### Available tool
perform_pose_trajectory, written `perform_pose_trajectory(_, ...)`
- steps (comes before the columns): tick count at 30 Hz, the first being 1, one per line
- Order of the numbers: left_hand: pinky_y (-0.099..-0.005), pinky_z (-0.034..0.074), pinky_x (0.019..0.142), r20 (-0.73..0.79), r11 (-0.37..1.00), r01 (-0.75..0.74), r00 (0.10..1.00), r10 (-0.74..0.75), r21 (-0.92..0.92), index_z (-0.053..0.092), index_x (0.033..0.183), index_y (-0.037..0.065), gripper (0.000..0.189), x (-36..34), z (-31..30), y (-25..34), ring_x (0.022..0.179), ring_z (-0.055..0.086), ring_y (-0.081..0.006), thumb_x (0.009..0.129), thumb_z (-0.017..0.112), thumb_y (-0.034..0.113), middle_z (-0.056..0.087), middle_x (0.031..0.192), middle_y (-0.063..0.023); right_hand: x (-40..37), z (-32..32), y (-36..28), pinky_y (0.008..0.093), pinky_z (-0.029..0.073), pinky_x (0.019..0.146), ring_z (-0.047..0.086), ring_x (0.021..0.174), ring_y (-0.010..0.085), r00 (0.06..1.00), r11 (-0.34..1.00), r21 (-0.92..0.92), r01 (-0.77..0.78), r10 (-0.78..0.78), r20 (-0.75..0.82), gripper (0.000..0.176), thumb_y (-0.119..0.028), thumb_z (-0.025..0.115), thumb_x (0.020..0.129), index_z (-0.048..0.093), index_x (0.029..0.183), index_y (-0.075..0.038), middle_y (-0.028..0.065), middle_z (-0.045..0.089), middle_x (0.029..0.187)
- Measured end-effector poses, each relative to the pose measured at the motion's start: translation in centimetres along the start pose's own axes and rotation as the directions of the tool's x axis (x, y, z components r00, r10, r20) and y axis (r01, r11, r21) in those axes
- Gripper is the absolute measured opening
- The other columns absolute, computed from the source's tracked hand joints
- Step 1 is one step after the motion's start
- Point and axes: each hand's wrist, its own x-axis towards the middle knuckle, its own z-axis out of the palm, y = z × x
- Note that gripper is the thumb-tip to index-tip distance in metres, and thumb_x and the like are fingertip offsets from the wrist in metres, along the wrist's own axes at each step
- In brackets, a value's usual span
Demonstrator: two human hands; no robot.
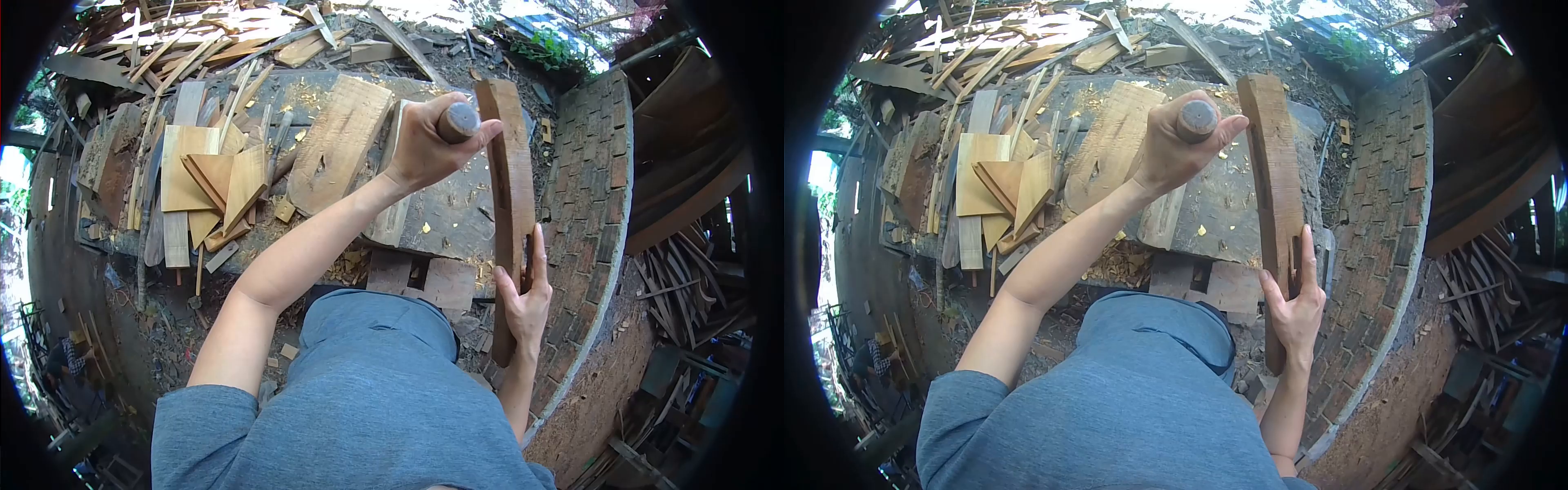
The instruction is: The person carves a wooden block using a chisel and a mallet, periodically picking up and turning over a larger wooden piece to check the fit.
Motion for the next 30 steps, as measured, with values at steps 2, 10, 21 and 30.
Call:
perform_pose_trajectory(2, -0.0255, 0.042, 0.047, -0.005, 1.0, 0.026, 1.0, -0.026, -0.001, 0.057, 0.066, 0.006, 0.033, 0.2, -0.2, -0.1, 0.052, 0.052, -0.0057, 0.082, 0.079, 0.023, 0.058, 0.058, 0.0001, 0.3, -0.7, -1.0, 0.0389, 0.054, 0.085, 0.069, 0.099, 0.027, 0.998, 0.997, 0.067, 0.043, -0.039, -0.049, 0.082, -0.016, 0.071, 0.082, 0.03, 0.153, -0.018, 0.0206, 0.066, 0.118)
perform_pose_trajectory(10, -0.0257, 0.045, 0.051, -0.007, 0.997, 0.011, 1.0, -0.01, 0.075, 0.06, 0.069, 0.004, 0.026, 0.4, 0.2, -0.2, 0.056, 0.056, -0.0072, 0.08, 0.079, 0.017, 0.062, 0.064, -0.0041, 1.6, -2.0, -4.0, 0.039, 0.051, 0.084, 0.063, 0.104, 0.027, 0.89, 0.805, 0.402, 0.436, -0.319, -0.326, 0.092, -0.022, 0.07, 0.08, 0.018, 0.155, -0.011, 0.0196, 0.051, 0.136)
perform_pose_trajectory(21, -0.0285, 0.05, 0.054, 0.041, 1.0, -0.009, 0.999, 0.008, 0.012, 0.064, 0.073, 0.002, 0.018, -0.4, 1.4, -0.8, 0.058, 0.063, -0.0114, 0.076, 0.077, 0.013, 0.066, 0.065, -0.0065, 2.8, -2.3, -6.9, 0.0391, 0.056, 0.079, 0.07, 0.092, 0.0315, 0.86, 0.854, 0.117, 0.507, -0.51, -0.009, 0.09, -0.009, 0.065, 0.076, 0.021, 0.154, -0.01, 0.0252, 0.065, 0.115)
perform_pose_trajectory(30, -0.0285, 0.051, 0.056, 0.104, 0.989, 0.122, 0.986, -0.131, 0.085, 0.066, 0.078, 0.002, 0.021, -0.6, 1.4, -0.8, 0.062, 0.066, -0.0119, 0.073, 0.079, 0.017, 0.067, 0.067, -0.0084, 2.0, -2.0, -5.0, 0.0433, 0.053, 0.089, 0.067, 0.103, 0.035, 0.887, 0.877, 0.131, 0.461, -0.457, -0.063, 0.089, -0.009, 0.066, 0.078, 0.02, 0.154, -0.009, 0.0265, 0.06, 0.124)
